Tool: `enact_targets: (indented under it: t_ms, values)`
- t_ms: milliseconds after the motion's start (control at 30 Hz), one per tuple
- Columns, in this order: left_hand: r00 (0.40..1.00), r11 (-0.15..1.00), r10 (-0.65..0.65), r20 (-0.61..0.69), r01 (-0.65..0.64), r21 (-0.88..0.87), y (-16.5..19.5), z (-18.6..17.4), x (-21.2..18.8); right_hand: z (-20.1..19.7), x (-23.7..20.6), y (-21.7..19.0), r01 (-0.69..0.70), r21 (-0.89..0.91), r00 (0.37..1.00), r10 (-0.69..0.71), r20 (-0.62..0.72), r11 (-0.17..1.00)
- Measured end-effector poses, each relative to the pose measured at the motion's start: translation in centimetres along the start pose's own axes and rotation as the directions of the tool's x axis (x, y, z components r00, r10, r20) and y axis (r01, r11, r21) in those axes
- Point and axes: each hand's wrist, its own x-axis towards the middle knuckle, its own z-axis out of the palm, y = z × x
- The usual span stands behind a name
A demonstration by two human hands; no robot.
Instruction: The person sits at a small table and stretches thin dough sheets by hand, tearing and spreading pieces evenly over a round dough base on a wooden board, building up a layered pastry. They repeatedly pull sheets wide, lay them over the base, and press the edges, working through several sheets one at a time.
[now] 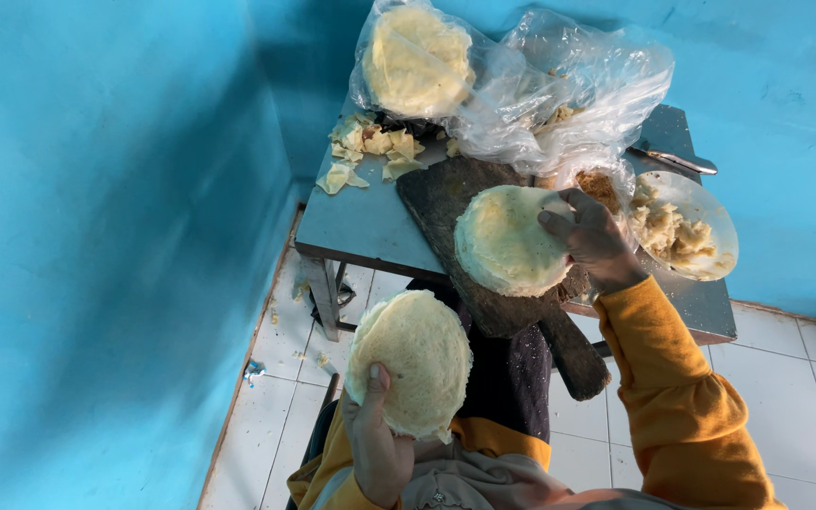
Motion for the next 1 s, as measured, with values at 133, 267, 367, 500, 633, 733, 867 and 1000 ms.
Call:
enact_targets:
  t_ms: [133,267,367,500,633,733,867,1000]
  values:
    - [0.999,1.000,0.010,0.032,-0.010,0.001,-0.1,-0.3,0.2,-1.4,-0.7,-0.3,-0.105,-0.080,0.992,0.099,-0.077,0.991]
    - [1.000,1.000,0.012,0.022,-0.012,0.001,-0.4,-0.3,0.4,-2.6,-1.5,0.0,-0.032,-0.113,0.995,0.021,-0.093,0.993]
    - [0.999,1.000,-0.003,0.038,0.004,-0.008,-0.7,-0.2,0.5,-2.4,-1.9,0.5,0.045,-0.148,0.997,-0.054,-0.060,0.988]
    - [0.998,1.000,-0.030,0.054,0.030,-0.004,-0.8,0.0,0.5,-1.9,-2.6,0.5,0.006,-0.263,0.985,-0.052,-0.167,0.965]
    - [0.997,0.997,-0.068,0.040,0.068,-0.018,-0.6,0.6,0.2,-1.0,-2.5,0.4,0.310,-0.591,0.858,-0.486,-0.163,0.745]
    - [0.993,0.994,-0.112,0.039,0.112,-0.016,-0.6,1.0,-0.3,0.2,-1.0,0.3,0.364,-0.553,0.852,-0.507,-0.126,0.749]
    - [0.992,0.992,-0.124,0.028,0.125,-0.003,-0.7,1.3,-0.7,1.2,1.4,0.1,0.385,-0.537,0.857,-0.507,-0.095,0.751]
    - [0.993,0.994,-0.107,0.047,0.108,-0.026,-1.1,1.0,-0.6,1.6,2.8,-0.4,0.313,-0.513,0.902,-0.420,-0.103,0.799]
